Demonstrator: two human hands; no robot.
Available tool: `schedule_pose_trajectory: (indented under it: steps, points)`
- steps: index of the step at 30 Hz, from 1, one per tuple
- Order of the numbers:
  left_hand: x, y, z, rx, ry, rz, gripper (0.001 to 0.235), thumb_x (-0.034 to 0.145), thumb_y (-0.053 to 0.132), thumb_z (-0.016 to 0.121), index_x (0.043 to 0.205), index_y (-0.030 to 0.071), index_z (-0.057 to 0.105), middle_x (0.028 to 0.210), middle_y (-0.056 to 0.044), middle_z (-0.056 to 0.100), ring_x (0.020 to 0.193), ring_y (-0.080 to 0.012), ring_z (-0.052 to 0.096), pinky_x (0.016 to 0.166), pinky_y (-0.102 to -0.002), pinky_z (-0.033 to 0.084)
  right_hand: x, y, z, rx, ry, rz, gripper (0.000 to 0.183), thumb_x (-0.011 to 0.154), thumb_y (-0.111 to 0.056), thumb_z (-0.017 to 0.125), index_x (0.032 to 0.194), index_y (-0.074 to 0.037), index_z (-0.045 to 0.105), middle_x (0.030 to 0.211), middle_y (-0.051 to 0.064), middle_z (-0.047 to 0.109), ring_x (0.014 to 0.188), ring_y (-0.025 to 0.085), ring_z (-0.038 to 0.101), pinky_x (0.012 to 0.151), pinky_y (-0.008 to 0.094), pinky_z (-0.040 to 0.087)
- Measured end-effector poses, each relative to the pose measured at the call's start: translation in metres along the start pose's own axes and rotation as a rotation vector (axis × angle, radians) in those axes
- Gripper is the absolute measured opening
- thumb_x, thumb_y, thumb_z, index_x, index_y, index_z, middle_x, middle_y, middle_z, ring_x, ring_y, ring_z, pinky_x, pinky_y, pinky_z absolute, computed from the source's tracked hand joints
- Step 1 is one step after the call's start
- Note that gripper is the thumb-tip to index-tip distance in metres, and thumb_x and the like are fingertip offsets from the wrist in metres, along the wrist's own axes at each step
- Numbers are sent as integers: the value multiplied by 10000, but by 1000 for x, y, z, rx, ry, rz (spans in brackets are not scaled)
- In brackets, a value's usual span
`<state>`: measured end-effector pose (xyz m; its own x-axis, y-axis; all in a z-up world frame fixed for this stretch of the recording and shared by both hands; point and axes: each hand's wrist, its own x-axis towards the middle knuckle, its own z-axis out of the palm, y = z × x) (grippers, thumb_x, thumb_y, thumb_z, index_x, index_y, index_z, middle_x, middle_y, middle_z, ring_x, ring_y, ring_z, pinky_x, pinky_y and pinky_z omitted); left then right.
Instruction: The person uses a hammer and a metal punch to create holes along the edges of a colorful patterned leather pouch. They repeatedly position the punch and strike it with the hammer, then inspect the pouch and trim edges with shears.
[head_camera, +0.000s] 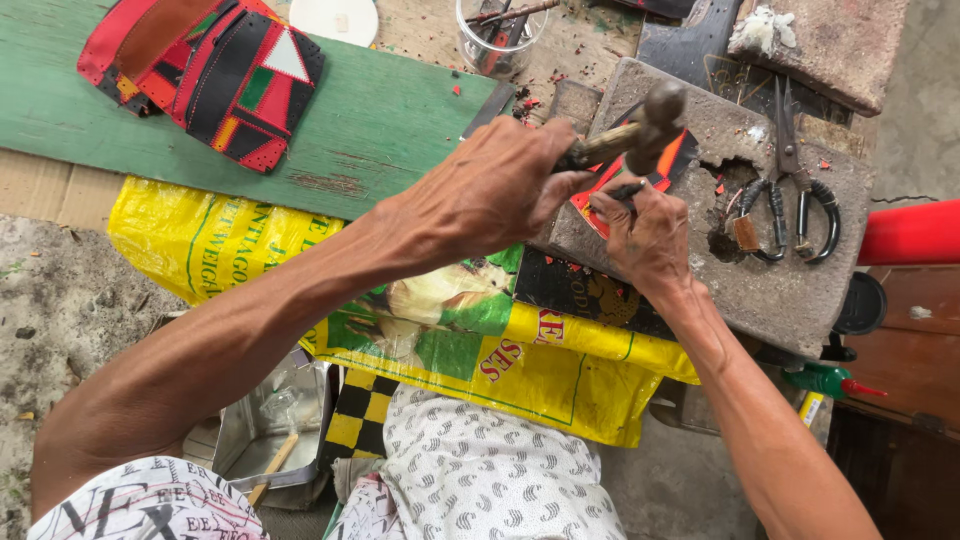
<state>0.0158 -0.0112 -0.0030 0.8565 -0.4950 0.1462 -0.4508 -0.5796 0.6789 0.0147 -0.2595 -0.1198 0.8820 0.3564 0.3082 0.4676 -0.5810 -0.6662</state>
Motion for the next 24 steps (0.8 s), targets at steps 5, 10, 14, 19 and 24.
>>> schedule_pose_trajectory:
  steps: [5,10,14,19,24]
  points:
    - [3,16,6,1,-47,-9,321,1036,286,611,958,-18,545,536,-109,530,400,-243,468,405,-457,377,0,10,1,-182,-62,33,237,1037,-164,679,843,-39,627,607,131,590,513,245,595,546,412,466]
    - [6,15,6,-33,-1,44,313,1052,310,597,987,7,548,550,-114,545,404,-270,496,412,-455,394,3,8,2,-164,-10,-65,180,1009,-150,679,913,-5,634,698,164,623,594,304,631,576,437,481]
    - [4,20,7,-16,56,101,362,1075,301,603,1002,-36,495,602,-164,562,470,-314,537,462,-478,415,3,1,-1,-48,-17,-13,170,1026,-136,667,995,23,616,768,184,648,635,323,669,573,429,490]
    - [18,31,-13,20,42,53,327,1033,312,625,984,6,520,563,-147,573,423,-300,543,428,-486,412,8,-3,0,-141,10,-17,142,1017,-132,697,966,-10,643,781,189,644,728,374,676,649,446,508]
    - [21,44,-13,-255,462,417,258,1186,247,517,1144,-5,479,825,-175,592,668,-291,607,610,-425,491,-1,7,5,-178,33,-118,86,1010,-88,615,1038,-13,645,897,206,648,848,408,654,743,471,517]
